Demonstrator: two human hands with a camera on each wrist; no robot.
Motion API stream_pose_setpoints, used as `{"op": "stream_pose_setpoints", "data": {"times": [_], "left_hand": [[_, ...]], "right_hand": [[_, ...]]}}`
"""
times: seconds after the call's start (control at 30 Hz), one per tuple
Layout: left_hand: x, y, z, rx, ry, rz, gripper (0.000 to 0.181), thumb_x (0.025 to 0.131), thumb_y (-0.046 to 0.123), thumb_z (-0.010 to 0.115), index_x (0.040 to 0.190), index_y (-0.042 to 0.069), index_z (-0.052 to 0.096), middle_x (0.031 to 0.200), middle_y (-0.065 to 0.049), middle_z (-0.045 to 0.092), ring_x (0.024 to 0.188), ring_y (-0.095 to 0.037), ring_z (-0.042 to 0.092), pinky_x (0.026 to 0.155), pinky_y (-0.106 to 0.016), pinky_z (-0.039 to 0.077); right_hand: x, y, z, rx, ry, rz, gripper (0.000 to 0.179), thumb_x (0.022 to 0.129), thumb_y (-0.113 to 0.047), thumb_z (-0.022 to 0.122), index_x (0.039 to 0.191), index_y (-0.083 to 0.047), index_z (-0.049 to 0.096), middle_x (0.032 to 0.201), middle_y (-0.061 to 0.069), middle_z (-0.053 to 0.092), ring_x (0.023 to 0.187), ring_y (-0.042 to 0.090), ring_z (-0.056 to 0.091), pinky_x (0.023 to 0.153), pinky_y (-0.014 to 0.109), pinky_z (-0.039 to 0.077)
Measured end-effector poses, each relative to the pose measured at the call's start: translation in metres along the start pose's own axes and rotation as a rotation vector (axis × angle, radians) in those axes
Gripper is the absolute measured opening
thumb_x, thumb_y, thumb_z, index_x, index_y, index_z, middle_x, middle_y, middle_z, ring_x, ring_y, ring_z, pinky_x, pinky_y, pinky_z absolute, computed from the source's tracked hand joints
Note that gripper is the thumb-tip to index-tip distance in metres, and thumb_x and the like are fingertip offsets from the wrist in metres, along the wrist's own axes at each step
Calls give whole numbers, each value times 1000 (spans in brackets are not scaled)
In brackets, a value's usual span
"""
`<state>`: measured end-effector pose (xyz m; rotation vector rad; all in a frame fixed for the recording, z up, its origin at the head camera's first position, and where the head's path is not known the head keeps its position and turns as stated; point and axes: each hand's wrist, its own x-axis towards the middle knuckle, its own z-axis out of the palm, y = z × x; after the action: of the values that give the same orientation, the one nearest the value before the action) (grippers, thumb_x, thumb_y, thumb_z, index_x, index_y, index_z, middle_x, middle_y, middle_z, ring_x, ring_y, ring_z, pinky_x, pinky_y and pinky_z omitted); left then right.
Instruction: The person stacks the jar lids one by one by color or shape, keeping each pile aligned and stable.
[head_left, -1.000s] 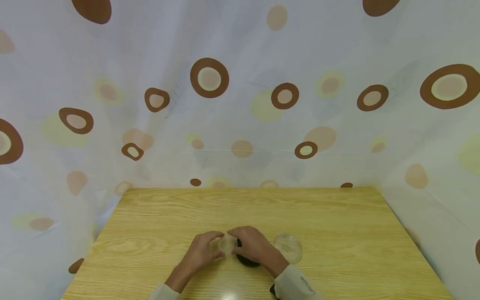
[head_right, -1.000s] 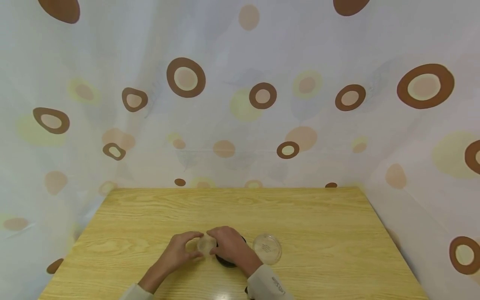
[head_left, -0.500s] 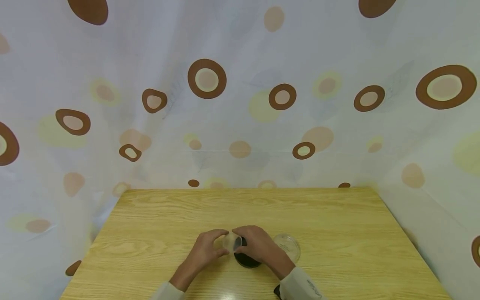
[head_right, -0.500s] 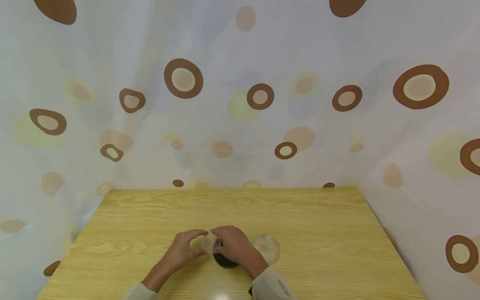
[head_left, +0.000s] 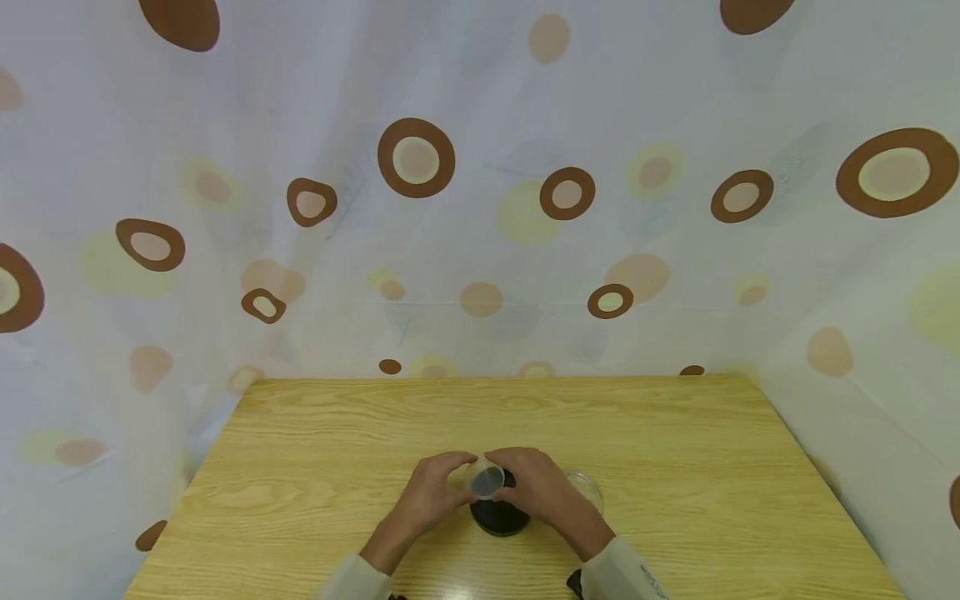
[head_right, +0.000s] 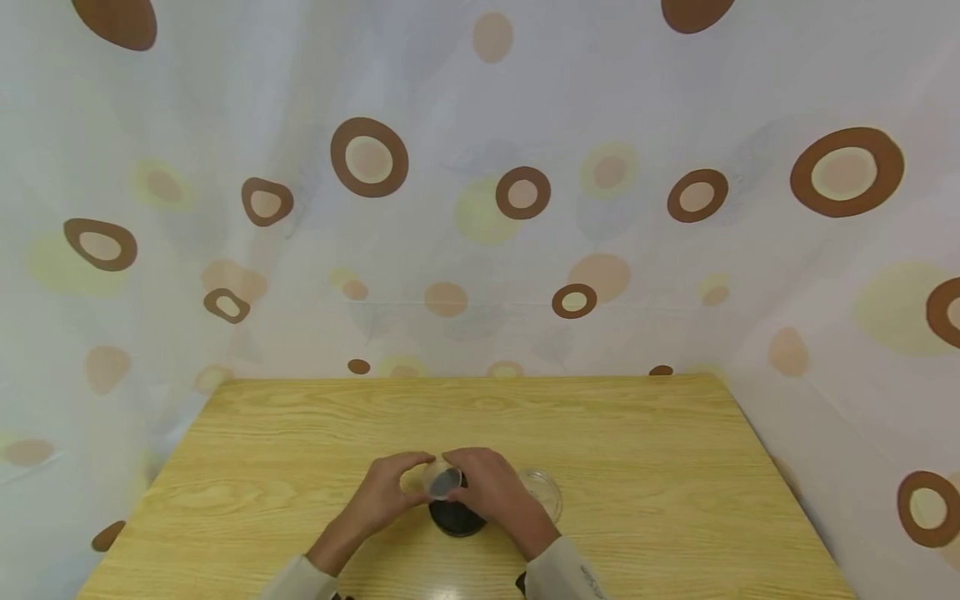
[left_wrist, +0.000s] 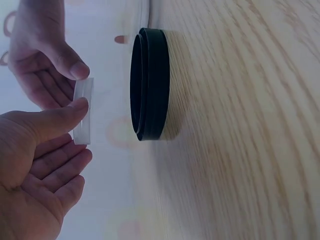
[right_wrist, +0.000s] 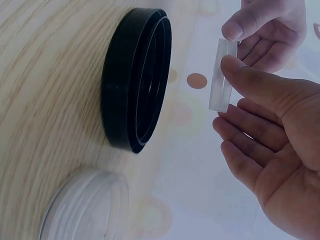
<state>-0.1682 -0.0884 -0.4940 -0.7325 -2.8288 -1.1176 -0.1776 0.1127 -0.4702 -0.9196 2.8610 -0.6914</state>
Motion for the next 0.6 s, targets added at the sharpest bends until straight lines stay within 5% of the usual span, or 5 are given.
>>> {"op": "stream_pose_setpoints", "data": {"times": [0.6], "left_hand": [[20, 19, 19, 0, -8, 8, 47, 78, 16, 78, 121, 5, 63, 122, -9, 65, 114, -26, 61, 94, -39, 52]], "right_hand": [[-18, 18, -14, 57, 35, 62, 53, 77, -13, 77, 125, -1, 60, 125, 15, 63, 114, 32, 60, 92, 44, 51]]}}
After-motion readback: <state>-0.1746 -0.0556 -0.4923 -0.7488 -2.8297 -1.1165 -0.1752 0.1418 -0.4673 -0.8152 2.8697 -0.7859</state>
